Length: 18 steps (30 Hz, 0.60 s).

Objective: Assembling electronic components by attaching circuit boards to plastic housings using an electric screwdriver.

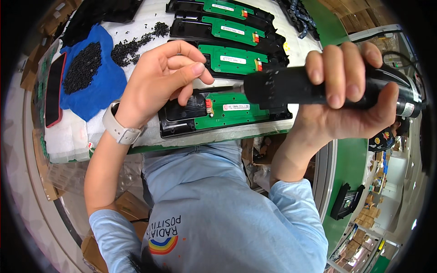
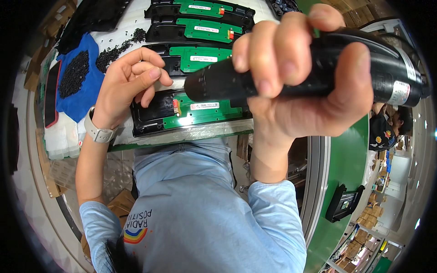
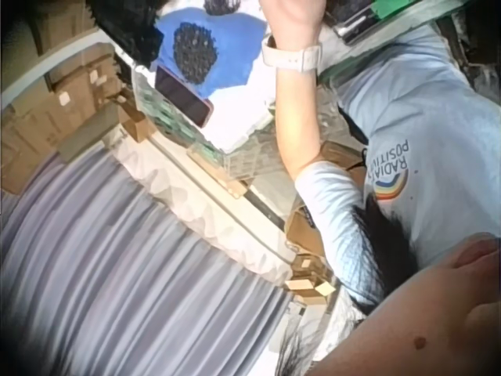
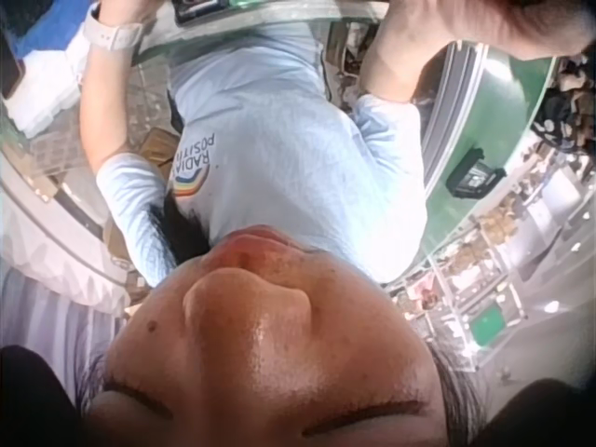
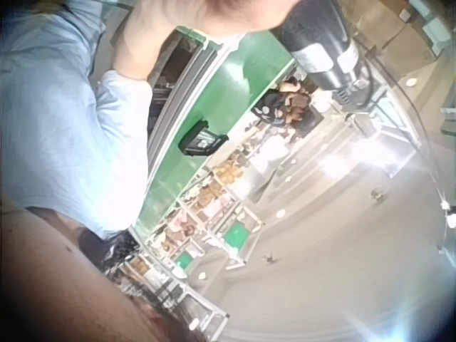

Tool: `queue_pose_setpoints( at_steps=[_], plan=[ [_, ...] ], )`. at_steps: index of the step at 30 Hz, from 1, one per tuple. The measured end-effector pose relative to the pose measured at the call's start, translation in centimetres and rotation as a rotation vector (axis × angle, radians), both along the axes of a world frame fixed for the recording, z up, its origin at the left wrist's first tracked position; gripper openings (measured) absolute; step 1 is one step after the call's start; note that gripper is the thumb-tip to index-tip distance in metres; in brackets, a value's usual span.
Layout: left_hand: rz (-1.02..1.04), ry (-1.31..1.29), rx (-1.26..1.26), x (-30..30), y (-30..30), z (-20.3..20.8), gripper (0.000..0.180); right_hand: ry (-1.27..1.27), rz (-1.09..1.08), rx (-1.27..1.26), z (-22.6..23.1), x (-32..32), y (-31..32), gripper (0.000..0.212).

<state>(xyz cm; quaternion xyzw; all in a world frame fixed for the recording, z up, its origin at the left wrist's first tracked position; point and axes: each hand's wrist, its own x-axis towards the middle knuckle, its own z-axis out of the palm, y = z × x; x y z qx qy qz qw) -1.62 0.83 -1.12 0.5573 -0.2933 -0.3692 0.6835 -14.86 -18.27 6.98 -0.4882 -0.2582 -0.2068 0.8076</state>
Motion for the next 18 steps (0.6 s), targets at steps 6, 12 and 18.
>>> queue_pose_setpoints(
  at_steps=[6, 12, 18],
  plan=[
    [-0.068, -0.054, 0.062, 0.6, 0.5, 0.1, 0.016, -0.105, -0.067, 0.183, -1.0, 1.3, 0.5, 0.033],
    [-0.082, -0.152, 0.036, 0.5, 0.3, 0.0, 0.010, -0.022, -0.196, 0.090, -0.7, -0.1, -0.1, 0.033],
    [-0.085, -0.135, 0.050, 0.6, 0.5, -0.2, 0.008, -0.002, -0.176, 0.106, -0.8, 0.0, 0.0, 0.034]
  ],
)
